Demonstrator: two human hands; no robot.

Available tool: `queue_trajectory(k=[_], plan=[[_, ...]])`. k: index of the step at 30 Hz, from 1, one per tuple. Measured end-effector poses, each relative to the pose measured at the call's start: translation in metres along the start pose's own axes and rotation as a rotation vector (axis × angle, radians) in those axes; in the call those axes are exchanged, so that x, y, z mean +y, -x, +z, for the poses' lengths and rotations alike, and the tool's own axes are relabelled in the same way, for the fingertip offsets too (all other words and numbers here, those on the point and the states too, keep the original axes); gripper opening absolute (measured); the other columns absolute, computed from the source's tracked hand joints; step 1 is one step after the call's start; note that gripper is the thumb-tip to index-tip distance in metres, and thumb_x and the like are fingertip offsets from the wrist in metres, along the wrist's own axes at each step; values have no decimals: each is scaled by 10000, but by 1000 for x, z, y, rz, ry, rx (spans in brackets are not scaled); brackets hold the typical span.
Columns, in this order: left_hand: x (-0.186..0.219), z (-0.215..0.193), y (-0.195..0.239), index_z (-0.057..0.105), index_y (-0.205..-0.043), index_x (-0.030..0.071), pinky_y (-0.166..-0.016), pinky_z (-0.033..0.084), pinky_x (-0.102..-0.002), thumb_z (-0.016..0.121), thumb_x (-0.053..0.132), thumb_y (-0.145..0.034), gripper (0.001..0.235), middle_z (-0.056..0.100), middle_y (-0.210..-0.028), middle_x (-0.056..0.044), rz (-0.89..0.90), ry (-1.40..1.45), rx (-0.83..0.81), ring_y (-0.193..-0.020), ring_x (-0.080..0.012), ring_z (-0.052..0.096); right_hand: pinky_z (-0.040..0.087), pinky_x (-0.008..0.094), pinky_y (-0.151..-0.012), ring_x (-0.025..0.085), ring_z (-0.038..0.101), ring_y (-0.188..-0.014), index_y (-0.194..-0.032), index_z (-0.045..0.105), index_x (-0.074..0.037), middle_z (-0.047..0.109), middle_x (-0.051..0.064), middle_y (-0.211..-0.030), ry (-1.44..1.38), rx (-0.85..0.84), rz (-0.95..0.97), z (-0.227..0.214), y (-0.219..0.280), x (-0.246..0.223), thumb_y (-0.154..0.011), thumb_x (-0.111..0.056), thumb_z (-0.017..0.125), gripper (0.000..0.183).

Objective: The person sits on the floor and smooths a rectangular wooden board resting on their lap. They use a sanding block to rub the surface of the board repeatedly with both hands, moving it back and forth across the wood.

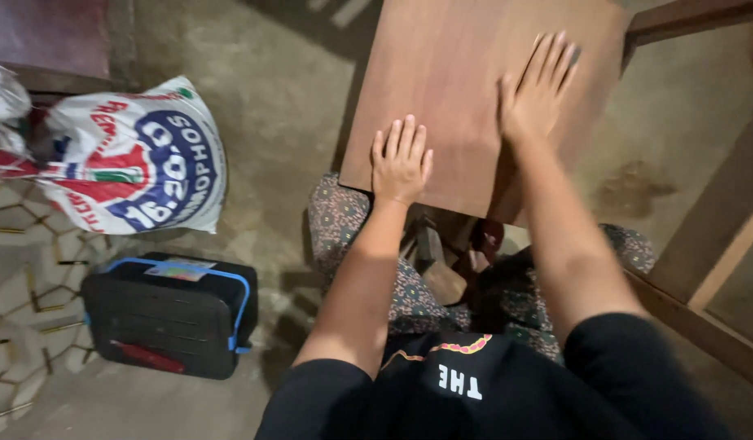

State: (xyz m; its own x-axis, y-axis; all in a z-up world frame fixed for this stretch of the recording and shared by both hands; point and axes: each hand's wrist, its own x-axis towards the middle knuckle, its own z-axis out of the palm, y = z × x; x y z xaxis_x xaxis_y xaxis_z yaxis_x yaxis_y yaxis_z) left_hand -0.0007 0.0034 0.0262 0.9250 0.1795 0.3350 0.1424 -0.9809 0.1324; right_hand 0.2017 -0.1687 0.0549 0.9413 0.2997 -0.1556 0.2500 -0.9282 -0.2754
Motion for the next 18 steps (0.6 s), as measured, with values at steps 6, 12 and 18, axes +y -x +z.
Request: queue_trajectory(k=[6,12,18], plan=[[0,3,2,696,-1411,178,-1197,400,-554,621,414,-1048,440,561,-1563,-68,-15,-2,23,-1437,-268,548,24,596,-1346,448,-29,-1622,-1728,73,-11,-8,230,-1761,17,-34,105,19,-48,-10,-1253,-416,353,685],[-2,8,2,701,-1420,179,-1216,376,-547,621,410,-1053,441,555,-1572,-60,-19,24,14,-1457,-259,520,-42,592,-1341,398,-62,-1654,-1724,75,-79,8,176,-1790,-419,24,-93,26,24,-41,-1171,-526,261,735],[-1,5,2,684,-1436,183,-1232,366,-540,629,415,-1051,453,546,-1579,-41,-35,20,-18,-1466,-248,501,-1,553,-1358,408,-54,-1641,-1734,67,-66,-12,154,-1787,-183,53,150,-4,48,-9,-1217,-404,278,653]])
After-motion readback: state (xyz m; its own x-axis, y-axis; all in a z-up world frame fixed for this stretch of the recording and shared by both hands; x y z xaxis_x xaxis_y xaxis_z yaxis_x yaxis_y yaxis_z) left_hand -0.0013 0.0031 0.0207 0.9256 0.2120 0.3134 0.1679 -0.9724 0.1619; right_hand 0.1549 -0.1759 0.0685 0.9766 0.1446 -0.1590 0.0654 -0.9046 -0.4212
